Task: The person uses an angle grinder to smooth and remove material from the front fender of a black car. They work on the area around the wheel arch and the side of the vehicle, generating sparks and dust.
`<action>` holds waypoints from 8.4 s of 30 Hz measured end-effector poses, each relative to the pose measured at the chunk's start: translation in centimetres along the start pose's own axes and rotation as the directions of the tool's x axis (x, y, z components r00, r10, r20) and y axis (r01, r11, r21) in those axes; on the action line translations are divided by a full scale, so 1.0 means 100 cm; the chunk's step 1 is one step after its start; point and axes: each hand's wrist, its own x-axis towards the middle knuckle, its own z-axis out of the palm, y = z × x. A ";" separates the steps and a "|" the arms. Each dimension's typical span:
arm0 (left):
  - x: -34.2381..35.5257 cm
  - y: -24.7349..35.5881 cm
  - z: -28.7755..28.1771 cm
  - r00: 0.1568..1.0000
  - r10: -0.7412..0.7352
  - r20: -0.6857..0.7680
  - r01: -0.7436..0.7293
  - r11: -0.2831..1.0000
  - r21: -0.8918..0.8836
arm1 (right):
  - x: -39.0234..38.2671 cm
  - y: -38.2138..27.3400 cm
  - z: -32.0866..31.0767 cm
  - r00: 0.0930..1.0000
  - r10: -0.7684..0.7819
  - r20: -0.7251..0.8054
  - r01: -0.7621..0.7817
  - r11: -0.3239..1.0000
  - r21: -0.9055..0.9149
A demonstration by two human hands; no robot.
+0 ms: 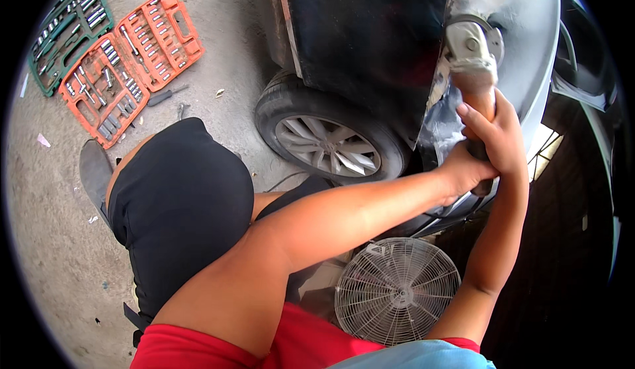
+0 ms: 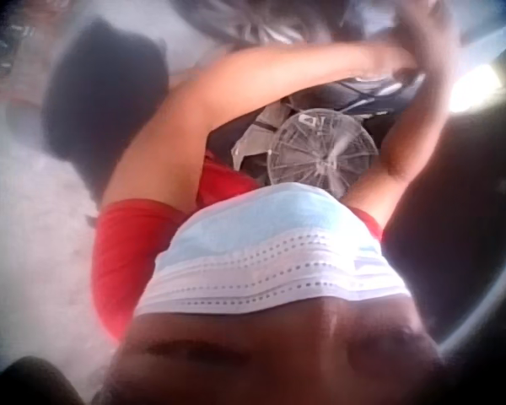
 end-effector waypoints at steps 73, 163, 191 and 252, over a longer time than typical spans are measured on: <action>-0.005 -0.009 -0.013 0.998 -0.028 0.049 0.028 1.000 -0.001 | -0.005 0.021 0.011 1.000 -0.022 -0.012 0.023 0.997 0.078; -0.063 -0.053 -0.090 0.981 -0.192 0.035 0.046 0.399 0.916 | -0.119 0.172 0.138 0.786 0.082 -0.613 0.484 0.536 0.692; -0.216 0.037 -0.035 0.925 -0.002 -0.380 0.278 -0.680 0.678 | -0.145 0.077 0.313 0.802 0.026 -0.597 0.504 -0.564 0.654; -0.253 0.048 -0.063 0.961 0.143 -0.237 0.261 -0.755 0.601 | -0.146 0.071 0.325 0.879 -0.070 -0.472 0.350 -0.577 0.738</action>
